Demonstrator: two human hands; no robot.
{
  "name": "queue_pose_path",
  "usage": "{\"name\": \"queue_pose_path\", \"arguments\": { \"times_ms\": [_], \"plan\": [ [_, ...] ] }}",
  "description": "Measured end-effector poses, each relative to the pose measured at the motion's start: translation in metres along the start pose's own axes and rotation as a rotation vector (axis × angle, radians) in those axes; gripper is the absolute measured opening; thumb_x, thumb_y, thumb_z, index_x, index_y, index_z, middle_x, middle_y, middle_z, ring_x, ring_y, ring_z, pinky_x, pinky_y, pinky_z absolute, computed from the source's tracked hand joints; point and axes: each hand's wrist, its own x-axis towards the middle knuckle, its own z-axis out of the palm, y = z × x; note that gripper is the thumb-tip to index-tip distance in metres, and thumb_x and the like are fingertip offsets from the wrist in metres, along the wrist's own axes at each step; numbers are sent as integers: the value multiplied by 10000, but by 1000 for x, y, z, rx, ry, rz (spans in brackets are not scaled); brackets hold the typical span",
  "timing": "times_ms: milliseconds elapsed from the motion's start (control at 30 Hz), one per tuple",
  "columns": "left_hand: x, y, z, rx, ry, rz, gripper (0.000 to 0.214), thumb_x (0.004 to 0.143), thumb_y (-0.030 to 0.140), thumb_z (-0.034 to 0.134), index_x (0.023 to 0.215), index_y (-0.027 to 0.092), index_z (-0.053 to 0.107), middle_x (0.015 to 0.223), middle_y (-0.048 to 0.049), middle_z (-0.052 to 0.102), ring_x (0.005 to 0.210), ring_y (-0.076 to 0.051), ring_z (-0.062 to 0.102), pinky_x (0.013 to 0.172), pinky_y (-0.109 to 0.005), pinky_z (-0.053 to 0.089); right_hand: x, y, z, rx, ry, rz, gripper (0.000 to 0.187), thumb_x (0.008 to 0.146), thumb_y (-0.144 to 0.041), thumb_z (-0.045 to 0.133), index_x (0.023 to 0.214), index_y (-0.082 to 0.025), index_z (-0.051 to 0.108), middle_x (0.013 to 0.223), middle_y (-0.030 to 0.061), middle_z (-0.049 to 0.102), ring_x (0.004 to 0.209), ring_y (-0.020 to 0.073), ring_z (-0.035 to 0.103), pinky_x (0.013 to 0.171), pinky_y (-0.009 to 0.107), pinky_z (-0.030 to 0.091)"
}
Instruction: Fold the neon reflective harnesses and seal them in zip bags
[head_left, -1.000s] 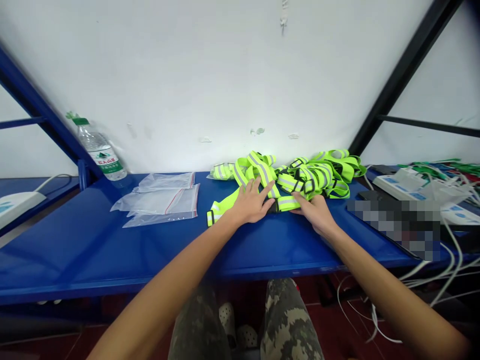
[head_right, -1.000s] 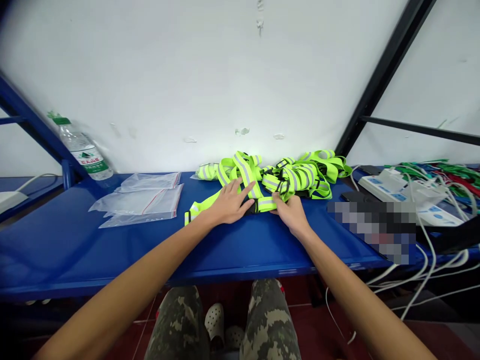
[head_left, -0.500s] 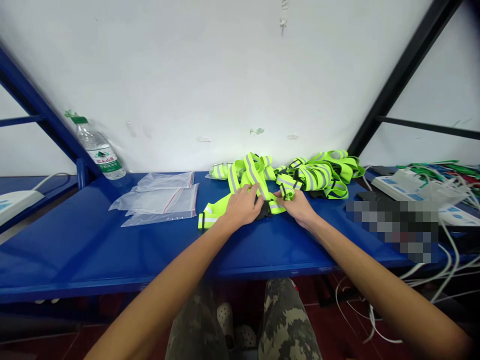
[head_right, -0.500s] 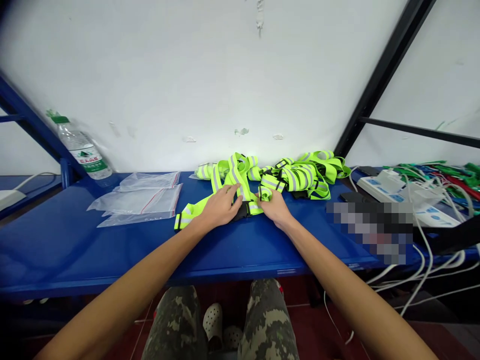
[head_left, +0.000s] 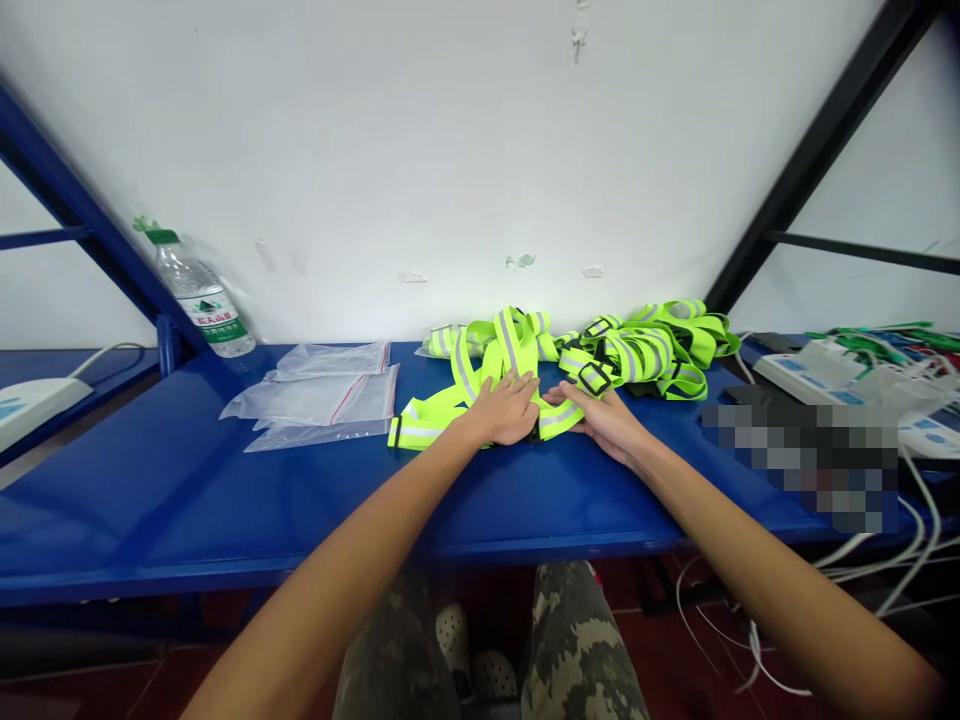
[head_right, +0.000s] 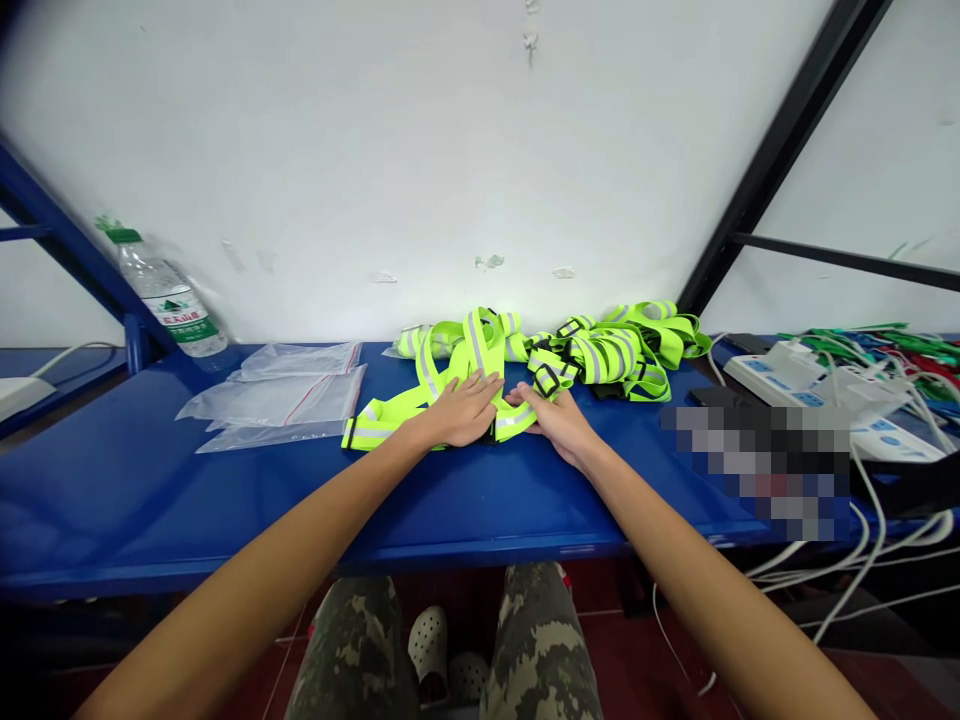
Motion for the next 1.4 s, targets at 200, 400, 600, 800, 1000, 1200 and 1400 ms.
{"name": "queue_pose_path", "arguments": {
  "times_ms": [200,400,600,800,1000,1200,1400],
  "plan": [
    [-1,13,11,-25,83,-127,597,967,376,201,1494,145,361,1600,-116,305,1494,-335,220,1166,-681,122,-2,15,8,-200,215,-244,528,820,-663,571,896,-153,688,917,118,746,890,247,720,748,330,565],
    [1,22,15,-32,202,-183,540,951,342,267,1428,140,417,1548,-151,397,1468,-348,271,1135,-721,151,-12,20,6,-490,221,-351,365,738,-415,711,950,-119,711,896,100,750,807,248,684,704,318,508],
    [3,14,13,-289,363,-174,372,836,239,519,1208,213,523,1278,-100,648,1251,-290,546,1145,-637,234,-13,2,6,-1119,138,-477,335,768,-81,485,987,-169,723,987,125,756,942,284,694,747,302,448],
    [-7,9,-5,-585,554,-111,249,875,141,382,989,191,597,1022,-50,716,1000,-177,656,936,-340,498,-18,-12,19,-1552,35,-480,299,789,-19,448,936,-138,679,937,152,735,840,283,704,636,308,372],
    [-29,16,-21,-398,388,114,396,822,486,633,1073,180,639,959,-53,710,906,-217,650,854,-339,500,-15,-12,18,-1619,44,-450,231,903,-137,459,1019,-122,659,984,165,716,837,280,696,633,314,383],
    [-34,17,-20,-135,315,145,396,732,432,727,1017,172,635,1039,-96,695,1007,-292,613,888,-417,482,-10,-11,11,-1588,101,-467,311,839,-83,468,1079,-117,663,1081,162,712,897,277,691,680,305,425],
    [-39,7,-24,-247,346,93,359,744,379,705,1041,197,619,1038,-63,696,967,-253,637,862,-372,487,-9,-3,4,-1418,140,-606,486,801,-79,470,1263,-87,620,1234,161,677,1025,288,664,836,328,475]
  ]
}}
